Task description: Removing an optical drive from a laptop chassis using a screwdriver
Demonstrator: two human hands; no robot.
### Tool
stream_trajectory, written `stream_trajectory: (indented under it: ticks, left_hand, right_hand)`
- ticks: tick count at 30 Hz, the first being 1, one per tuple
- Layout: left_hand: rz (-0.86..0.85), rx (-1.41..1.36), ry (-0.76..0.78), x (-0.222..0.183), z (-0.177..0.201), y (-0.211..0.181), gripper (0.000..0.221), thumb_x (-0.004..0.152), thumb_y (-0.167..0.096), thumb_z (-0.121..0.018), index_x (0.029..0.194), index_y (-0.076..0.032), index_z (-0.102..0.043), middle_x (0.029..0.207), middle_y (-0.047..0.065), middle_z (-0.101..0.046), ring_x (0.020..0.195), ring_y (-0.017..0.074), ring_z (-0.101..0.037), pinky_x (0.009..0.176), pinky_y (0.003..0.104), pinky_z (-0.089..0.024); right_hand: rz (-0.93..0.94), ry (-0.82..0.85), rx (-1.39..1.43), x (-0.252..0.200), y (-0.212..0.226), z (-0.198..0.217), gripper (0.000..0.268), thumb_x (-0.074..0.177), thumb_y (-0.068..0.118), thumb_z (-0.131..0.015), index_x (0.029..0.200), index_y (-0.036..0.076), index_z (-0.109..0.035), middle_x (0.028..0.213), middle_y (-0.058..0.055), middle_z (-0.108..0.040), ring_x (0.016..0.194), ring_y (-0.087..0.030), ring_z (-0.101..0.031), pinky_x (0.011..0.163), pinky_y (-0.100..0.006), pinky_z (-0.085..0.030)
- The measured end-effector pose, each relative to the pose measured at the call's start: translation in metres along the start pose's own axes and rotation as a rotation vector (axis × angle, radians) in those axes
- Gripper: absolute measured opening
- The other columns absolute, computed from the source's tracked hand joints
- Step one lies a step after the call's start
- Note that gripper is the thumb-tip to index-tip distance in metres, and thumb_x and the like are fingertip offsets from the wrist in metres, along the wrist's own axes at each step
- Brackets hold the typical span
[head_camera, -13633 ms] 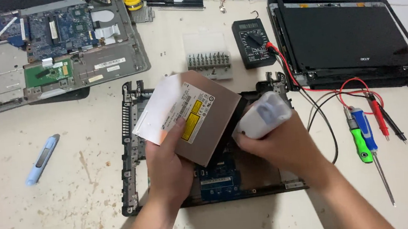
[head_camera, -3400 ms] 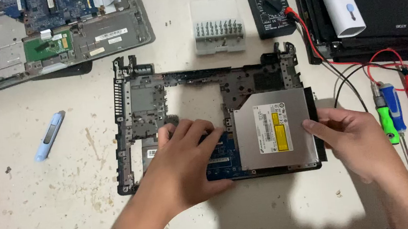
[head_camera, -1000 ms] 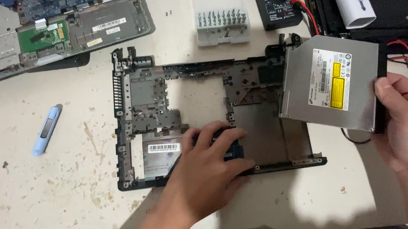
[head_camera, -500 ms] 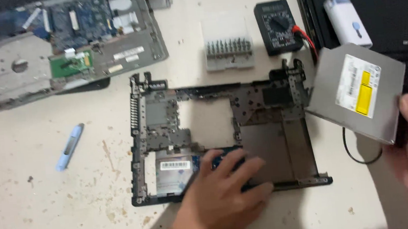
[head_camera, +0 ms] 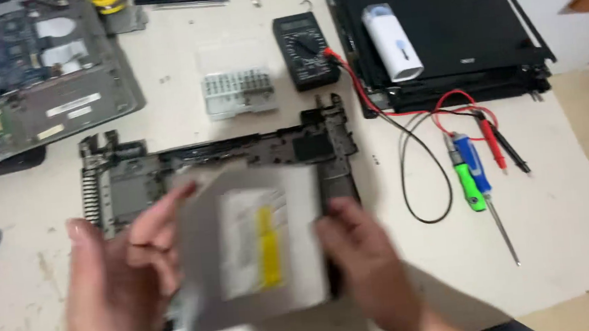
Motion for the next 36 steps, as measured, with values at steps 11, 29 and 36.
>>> stream_trajectory:
  ticks: [11, 29, 36]
  left_hand:
    - [-0.541, 1.419, 0.077, -0.046, -0.005, 0.076, 0.044, 0.093, -0.020, -0.067, 0.126, -0.002, -0.044, 0.120, 0.019, -0.045, 0.106, 0.0290, -0.044, 0.087, 0.038, -0.042]
    - [-1.058, 1.592, 0.210, -0.054, -0.088, 0.018, 0.021, 0.085, -0.030, -0.059, 0.101, -0.019, -0.069, 0.103, -0.002, -0.076, 0.092, 0.0124, -0.073, 0.077, 0.025, -0.057]
    - [-0.755, 2.004, 0.191, -0.047, -0.049, 0.048, 0.048, 0.079, 0.002, -0.055, 0.127, -0.002, -0.058, 0.117, 0.022, -0.071, 0.100, 0.0335, -0.067, 0.077, 0.042, -0.056]
  right_hand:
    - [0.155, 0.263, 0.023, 0.001, 0.006, -0.010, 0.040, 0.087, 0.012, -0.064, 0.127, 0.008, -0.060, 0.099, -0.007, -0.068, 0.077, -0.015, -0.064, 0.069, -0.028, -0.054]
    - [0.432, -0.037, 0.090, 0.055, 0.058, 0.065, 0.014, 0.105, 0.028, -0.050, 0.118, 0.025, -0.056, 0.097, 0.000, -0.057, 0.071, -0.011, -0.052, 0.065, -0.020, -0.045]
    - [0.327, 0.103, -0.033, 0.022, 0.051, 0.002, 0.023, 0.099, 0.008, -0.053, 0.117, -0.002, -0.062, 0.098, -0.018, -0.067, 0.071, -0.026, -0.061, 0.065, -0.030, -0.051]
Point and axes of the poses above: each hand's wrist, its own x-axis towards the middle knuckle, its own z-axis out of the back of the hand, y = z × x, the point moved 5 cm from there along x, towards the middle knuckle
